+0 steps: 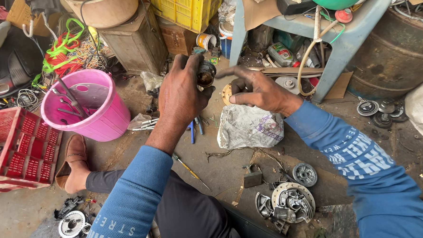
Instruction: The person disassembles and cleans various metal mechanical components, including a piston and gears, using pliers and their hands while seated on the floor.
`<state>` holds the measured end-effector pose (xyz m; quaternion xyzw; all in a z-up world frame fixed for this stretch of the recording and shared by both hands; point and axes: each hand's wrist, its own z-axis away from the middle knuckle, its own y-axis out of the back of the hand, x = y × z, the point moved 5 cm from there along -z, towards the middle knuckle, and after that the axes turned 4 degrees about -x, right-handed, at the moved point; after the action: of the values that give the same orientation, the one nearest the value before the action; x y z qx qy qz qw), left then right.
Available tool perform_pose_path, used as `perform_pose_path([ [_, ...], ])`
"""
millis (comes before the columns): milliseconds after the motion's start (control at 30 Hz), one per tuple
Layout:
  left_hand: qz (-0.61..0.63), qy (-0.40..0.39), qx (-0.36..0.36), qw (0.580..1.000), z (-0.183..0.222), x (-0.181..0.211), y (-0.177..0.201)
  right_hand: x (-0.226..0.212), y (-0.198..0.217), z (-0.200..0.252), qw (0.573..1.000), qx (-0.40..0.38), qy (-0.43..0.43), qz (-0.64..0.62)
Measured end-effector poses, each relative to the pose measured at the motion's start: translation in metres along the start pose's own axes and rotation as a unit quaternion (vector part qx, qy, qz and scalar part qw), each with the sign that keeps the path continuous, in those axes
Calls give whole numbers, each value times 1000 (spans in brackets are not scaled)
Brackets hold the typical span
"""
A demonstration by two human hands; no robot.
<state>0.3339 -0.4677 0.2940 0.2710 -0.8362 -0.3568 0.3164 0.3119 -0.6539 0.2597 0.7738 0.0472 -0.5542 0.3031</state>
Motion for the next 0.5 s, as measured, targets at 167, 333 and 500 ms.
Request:
perform_pose_path([
  [167,1,3,5,1000,3,0,1,5,-4,-2,1000,-12,19,-4],
  [333,16,24,-16,999,9,2,-2,20,-9,6,986,-34,71,-149],
  [500,31,26,-31,999,19,8,-2,63,-6,31,919,84,174,-345],
])
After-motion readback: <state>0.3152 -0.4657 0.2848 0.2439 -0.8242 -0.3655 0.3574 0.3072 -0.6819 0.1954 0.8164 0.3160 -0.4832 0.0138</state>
